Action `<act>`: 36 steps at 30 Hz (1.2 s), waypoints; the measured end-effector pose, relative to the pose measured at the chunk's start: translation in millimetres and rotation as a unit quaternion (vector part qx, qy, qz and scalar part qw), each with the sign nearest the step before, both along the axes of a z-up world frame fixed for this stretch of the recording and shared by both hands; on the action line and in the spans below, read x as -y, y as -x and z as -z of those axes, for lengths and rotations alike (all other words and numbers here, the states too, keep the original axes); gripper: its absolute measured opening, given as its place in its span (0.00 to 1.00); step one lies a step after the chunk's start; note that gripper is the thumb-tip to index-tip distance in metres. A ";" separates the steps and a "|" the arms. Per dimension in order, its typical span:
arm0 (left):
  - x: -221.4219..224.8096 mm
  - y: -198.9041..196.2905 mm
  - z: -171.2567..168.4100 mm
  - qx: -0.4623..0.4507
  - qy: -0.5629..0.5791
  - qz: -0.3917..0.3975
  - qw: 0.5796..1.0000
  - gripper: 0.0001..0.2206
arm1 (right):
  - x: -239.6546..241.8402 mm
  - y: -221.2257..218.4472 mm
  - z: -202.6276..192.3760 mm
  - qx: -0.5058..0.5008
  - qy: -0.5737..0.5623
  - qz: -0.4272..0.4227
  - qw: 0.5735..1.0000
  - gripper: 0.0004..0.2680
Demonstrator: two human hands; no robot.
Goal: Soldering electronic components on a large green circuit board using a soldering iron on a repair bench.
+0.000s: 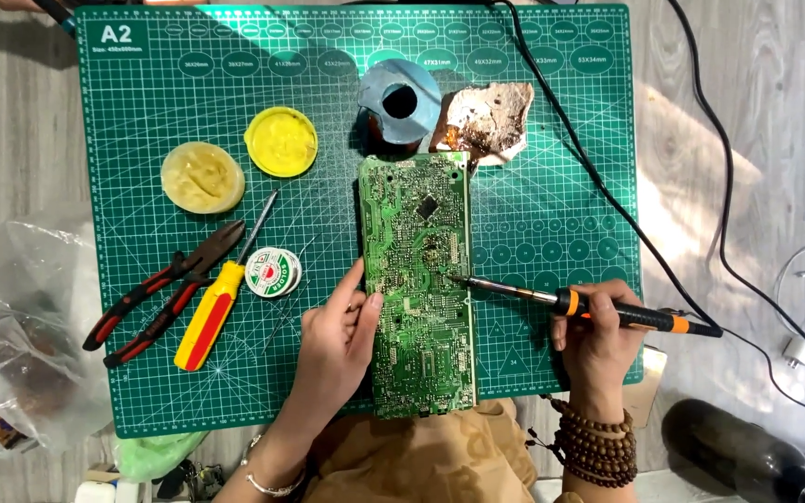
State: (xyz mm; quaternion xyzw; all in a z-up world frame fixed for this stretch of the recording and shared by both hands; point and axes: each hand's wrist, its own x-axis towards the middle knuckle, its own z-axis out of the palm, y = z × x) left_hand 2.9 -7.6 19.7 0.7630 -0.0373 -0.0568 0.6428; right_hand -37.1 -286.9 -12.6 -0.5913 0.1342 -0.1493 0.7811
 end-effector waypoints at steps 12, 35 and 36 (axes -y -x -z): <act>-0.4 -0.8 -1.5 0.036 -0.043 0.003 0.998 0.20 | -1.5 -0.7 -3.5 0.001 0.005 0.010 1.000 0.07; -2.0 -2.8 3.6 0.054 -0.039 0.011 0.998 0.19 | 12.8 2.4 21.6 0.031 0.068 0.024 0.997 0.11; -1.9 -2.7 3.1 0.054 -0.038 0.010 0.998 0.19 | 13.3 2.0 22.1 0.034 0.069 0.021 0.997 0.11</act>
